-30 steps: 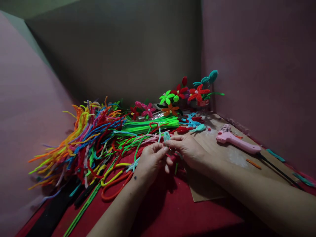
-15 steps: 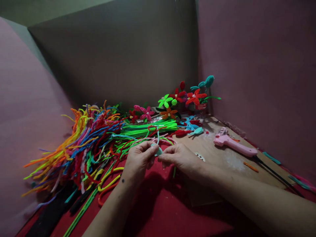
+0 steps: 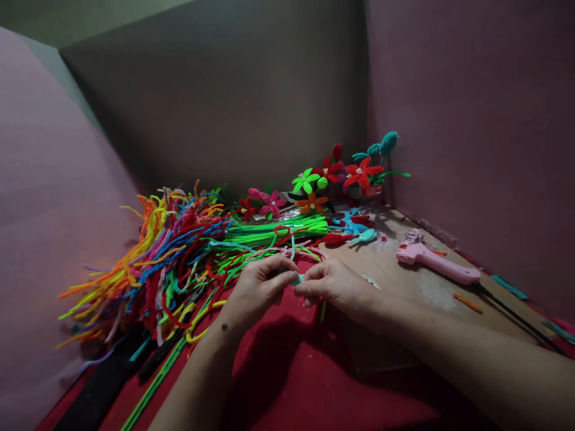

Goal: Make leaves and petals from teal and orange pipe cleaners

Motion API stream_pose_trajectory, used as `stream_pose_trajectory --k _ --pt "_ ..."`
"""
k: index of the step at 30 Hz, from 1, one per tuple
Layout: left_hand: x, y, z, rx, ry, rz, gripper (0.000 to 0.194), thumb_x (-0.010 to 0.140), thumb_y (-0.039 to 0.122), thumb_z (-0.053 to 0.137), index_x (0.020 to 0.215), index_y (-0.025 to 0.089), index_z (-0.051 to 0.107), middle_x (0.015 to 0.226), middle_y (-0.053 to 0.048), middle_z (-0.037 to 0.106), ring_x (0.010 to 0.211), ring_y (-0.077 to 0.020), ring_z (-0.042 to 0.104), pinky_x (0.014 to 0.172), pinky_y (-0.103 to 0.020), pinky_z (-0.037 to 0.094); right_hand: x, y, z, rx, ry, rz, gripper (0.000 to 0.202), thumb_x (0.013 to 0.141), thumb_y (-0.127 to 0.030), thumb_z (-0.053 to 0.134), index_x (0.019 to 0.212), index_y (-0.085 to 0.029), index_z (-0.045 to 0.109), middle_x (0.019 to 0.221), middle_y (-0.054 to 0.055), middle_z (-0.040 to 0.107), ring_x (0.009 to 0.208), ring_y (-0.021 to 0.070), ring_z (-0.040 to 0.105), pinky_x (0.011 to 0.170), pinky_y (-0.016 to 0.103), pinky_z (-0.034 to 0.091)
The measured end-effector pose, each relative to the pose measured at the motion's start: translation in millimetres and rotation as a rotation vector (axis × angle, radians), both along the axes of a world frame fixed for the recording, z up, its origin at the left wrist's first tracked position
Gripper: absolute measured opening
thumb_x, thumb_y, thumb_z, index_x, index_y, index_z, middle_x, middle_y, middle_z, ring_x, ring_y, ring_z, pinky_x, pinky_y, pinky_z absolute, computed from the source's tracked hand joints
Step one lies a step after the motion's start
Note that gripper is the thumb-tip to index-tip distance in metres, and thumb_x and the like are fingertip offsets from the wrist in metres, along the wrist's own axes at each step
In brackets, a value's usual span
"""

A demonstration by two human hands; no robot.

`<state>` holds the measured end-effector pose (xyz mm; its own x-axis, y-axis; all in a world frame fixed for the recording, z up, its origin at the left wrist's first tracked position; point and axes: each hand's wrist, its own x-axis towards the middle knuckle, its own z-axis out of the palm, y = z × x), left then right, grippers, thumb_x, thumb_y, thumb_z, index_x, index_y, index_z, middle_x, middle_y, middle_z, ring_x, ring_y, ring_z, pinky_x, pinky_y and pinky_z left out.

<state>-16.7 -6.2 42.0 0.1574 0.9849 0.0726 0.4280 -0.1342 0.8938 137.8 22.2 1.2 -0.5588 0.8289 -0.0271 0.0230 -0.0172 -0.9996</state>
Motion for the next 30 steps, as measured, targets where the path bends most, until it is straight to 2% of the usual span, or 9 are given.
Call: stream_pose_trajectory --k 5,9,15,17,21,25,28,30 --pt "-7.5 -1.5 4.0 -0.010 0.121 -0.115 0.014 0.077 0.026 0.056 0.073 0.013 0.060 0.054 0.004 0.045 0.047 -0.0053 0.038 0.046 -0.018 0.029 1.8 -0.6 3.2 0.029 -0.043 0.066 0.018 0.069 -0.024 0.061 0.054 -0.014 0.060 0.051 0.000 0.057 0.047 0.0077 0.044 0.050 0.023 0.032" --pt "-8.5 -5.0 11.3 -0.054 0.209 -0.134 0.013 0.076 0.023 0.055 0.069 0.013 0.060 0.052 0.005 0.042 0.045 -0.0046 0.033 0.043 -0.018 0.026 0.4 -2.8 0.8 0.086 -0.103 0.102 0.020 0.071 -0.025 0.059 0.054 -0.014 0.060 0.050 -0.001 0.055 0.045 0.0067 0.039 0.047 0.023 0.028" --pt "-7.6 -7.7 17.6 -0.088 0.263 -0.159 0.011 0.073 0.022 0.058 0.068 0.013 0.062 0.053 0.004 0.045 0.047 -0.0053 0.036 0.044 -0.018 0.027 -1.1 -6.0 0.2 0.044 -0.093 0.136 0.020 0.070 -0.022 0.058 0.051 -0.015 0.058 0.049 -0.001 0.055 0.045 0.0069 0.042 0.047 0.023 0.029" --pt "-7.5 -6.6 15.4 -0.128 0.196 -0.125 0.012 0.072 0.024 0.060 0.068 0.013 0.062 0.051 0.005 0.044 0.044 -0.0045 0.034 0.042 -0.017 0.025 -0.5 -5.7 1.3 0.038 -0.082 0.115 0.020 0.069 -0.022 0.059 0.051 -0.015 0.057 0.048 -0.001 0.054 0.044 0.0070 0.041 0.047 0.023 0.029" --pt "-7.3 -0.3 3.1 -0.201 -0.112 -0.031 0.019 0.070 0.033 0.064 0.076 0.015 0.060 0.050 0.005 0.049 0.039 -0.0037 0.034 0.037 -0.016 0.023 -0.4 -3.7 1.5 0.027 -0.012 0.028 0.019 0.068 -0.021 0.060 0.050 -0.015 0.056 0.047 -0.001 0.054 0.044 0.0073 0.041 0.047 0.023 0.028" --pt "-4.8 6.0 -9.8 -0.296 -0.304 0.064 0.031 0.068 0.041 0.066 0.060 0.014 0.054 0.037 0.005 0.042 0.030 -0.0032 0.029 0.031 -0.016 0.017 -1.6 -2.1 -2.4 0.053 0.038 -0.046 0.018 0.068 -0.022 0.059 0.051 -0.015 0.056 0.047 0.000 0.054 0.046 0.0084 0.043 0.049 0.024 0.030" --pt "-2.4 6.6 -13.0 -0.280 -0.390 0.135 0.033 0.064 0.041 0.069 0.055 0.014 0.051 0.037 0.004 0.044 0.027 -0.0036 0.030 0.028 -0.016 0.016 -2.1 -2.6 -3.5 0.050 0.076 -0.046 0.019 0.067 -0.024 0.060 0.051 -0.015 0.057 0.047 0.000 0.055 0.045 0.0087 0.043 0.049 0.024 0.030" --pt "-0.8 5.7 -12.5 -0.253 -0.404 0.126 0.034 0.064 0.040 0.069 0.053 0.014 0.050 0.037 0.004 0.043 0.027 -0.0035 0.030 0.028 -0.016 0.017 -2.3 -3.4 -2.4 0.040 0.103 -0.046 0.019 0.066 -0.023 0.061 0.050 -0.015 0.056 0.046 0.000 0.055 0.045 0.0087 0.044 0.050 0.024 0.031"
